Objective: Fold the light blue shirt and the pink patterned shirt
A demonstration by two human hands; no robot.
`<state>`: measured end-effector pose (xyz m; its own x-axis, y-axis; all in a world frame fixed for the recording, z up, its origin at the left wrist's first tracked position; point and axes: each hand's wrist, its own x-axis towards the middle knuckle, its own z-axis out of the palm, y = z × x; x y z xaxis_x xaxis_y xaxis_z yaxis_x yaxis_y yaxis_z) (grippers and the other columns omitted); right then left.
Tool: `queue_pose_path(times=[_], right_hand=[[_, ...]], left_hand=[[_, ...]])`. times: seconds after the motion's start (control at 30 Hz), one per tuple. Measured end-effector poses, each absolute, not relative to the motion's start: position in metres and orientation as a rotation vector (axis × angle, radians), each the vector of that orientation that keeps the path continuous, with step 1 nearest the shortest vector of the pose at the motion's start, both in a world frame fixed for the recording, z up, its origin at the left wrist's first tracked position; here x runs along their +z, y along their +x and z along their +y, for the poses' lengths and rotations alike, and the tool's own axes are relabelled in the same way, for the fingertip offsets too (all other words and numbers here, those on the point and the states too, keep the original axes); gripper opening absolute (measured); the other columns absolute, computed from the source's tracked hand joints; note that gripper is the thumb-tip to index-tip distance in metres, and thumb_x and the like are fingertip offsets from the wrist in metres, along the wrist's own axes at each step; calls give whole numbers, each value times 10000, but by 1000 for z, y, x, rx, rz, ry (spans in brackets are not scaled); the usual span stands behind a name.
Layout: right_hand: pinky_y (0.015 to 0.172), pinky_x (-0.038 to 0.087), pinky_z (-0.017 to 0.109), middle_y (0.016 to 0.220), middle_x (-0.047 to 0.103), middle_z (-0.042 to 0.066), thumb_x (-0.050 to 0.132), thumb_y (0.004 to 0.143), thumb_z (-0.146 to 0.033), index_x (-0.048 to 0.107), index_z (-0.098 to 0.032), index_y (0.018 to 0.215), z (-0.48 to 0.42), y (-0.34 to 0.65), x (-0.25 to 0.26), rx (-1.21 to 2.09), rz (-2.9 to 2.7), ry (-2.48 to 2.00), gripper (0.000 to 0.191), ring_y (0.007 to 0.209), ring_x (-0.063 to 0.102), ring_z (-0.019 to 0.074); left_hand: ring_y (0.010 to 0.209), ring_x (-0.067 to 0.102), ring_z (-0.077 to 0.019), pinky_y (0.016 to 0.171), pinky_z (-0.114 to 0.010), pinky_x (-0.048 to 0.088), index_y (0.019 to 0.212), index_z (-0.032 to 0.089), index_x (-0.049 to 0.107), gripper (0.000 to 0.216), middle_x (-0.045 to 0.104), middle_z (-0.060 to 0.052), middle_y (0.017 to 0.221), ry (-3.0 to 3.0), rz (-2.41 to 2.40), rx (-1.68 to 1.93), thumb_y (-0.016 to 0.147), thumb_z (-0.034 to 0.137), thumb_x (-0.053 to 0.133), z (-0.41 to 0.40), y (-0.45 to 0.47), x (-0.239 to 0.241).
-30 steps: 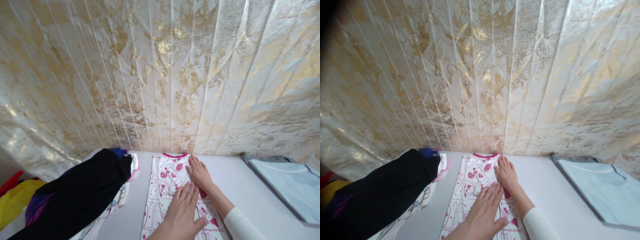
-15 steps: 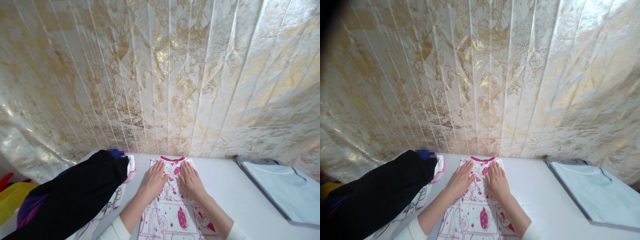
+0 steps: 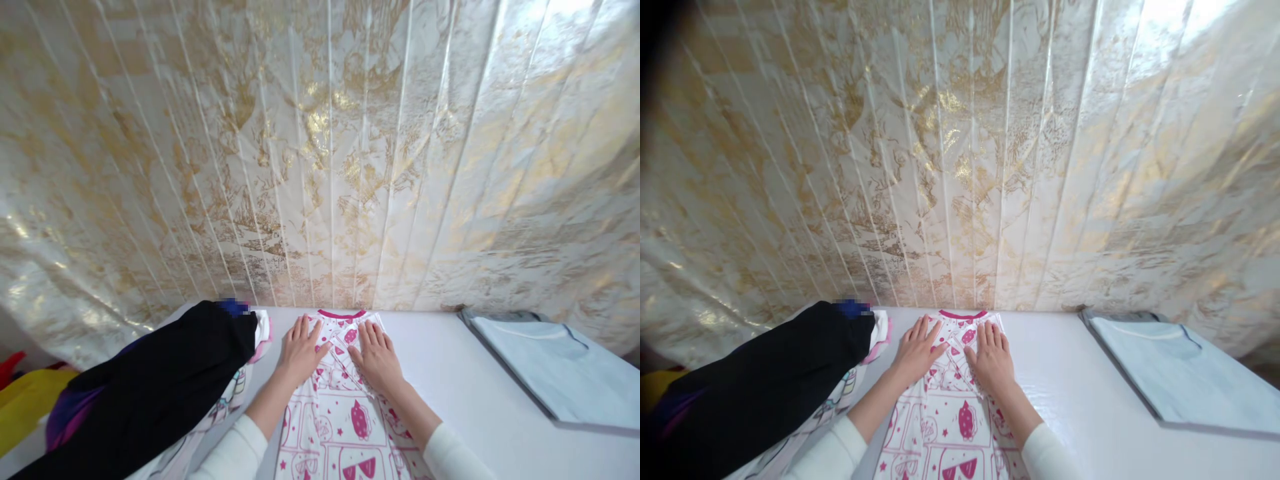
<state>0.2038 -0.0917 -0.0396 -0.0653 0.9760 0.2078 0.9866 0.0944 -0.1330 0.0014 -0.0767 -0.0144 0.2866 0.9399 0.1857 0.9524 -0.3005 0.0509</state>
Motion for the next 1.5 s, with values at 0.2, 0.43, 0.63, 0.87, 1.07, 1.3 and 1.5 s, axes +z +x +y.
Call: queue_pose_path(times=[0.2, 0.43, 0.63, 0.87, 1.07, 1.3, 1.5], right_hand=[[1088, 339, 464, 1490, 389, 190, 362, 970, -395, 440, -86, 1415, -88, 214, -38, -70, -2129, -1865, 547, 1394, 336, 305], [1129, 301, 417, 1526, 346, 110, 310, 991, -384, 386, -137, 1455, -105, 206, -32, -108, -2266, -1653, 531, 1423, 284, 236], [1126, 289, 440, 1518, 345, 136, 363, 975, -413, 394, -107, 1448, -119, 207, -39, -84, -2318, -1666, 565, 1415, 300, 263], [1138, 268, 452, 1528, 335, 131, 352, 983, -424, 381, -103, 1452, -114, 209, -31, -31, -2329, -1684, 570, 1423, 283, 260], [1144, 286, 424, 1540, 311, 117, 316, 1002, -389, 351, -123, 1469, -140, 217, -21, 3, -2324, -1629, 539, 1433, 257, 228], [1132, 320, 457, 1556, 276, 70, 320, 1006, -410, 207, -208, 1523, -253, 240, -23, -79, -2443, -1399, 566, 1437, 241, 228], [1104, 364, 448, 1565, 232, 86, 404, 975, -446, 93, -219, 1540, -306, 242, -36, -128, -2484, -1433, 684, 1421, 279, 260]], left_hand=[[1429, 235, -261, 1126, -447, 285, 1469, 128, 324, 534, 264, -147, 1542, -2590, -1666, -304, 1002, 384, 370, -114, 7, -2], [1432, 232, -213, 1153, -416, 261, 1471, 150, 313, 526, 289, -94, 1542, -2749, -1462, -355, 998, 375, 365, -141, 22, -11], [1422, 256, -256, 1132, -454, 290, 1459, 117, 332, 573, 274, -133, 1538, -2786, -1475, -349, 985, 433, 392, -141, 21, -18], [1427, 249, -209, 1140, -428, 276, 1454, 155, 339, 508, 296, -102, 1539, -2811, -1481, -427, 1020, 418, 312, -137, 22, -12], [1444, 190, -193, 1148, -416, 269, 1479, 164, 275, 495, 228, -88, 1565, -2802, -1496, -468, 1023, 355, 305, -174, 1, 1], [1437, 218, -225, 1134, -416, 294, 1510, 191, 202, 571, 212, -86, 1568, -2752, -1448, -401, 1015, 449, 321, -261, -27, -6], [1417, 271, -254, 1114, -419, 311, 1527, 178, 130, 648, 244, -101, 1555, -2757, -1374, -402, 1000, 488, 344, -284, -21, -24]])
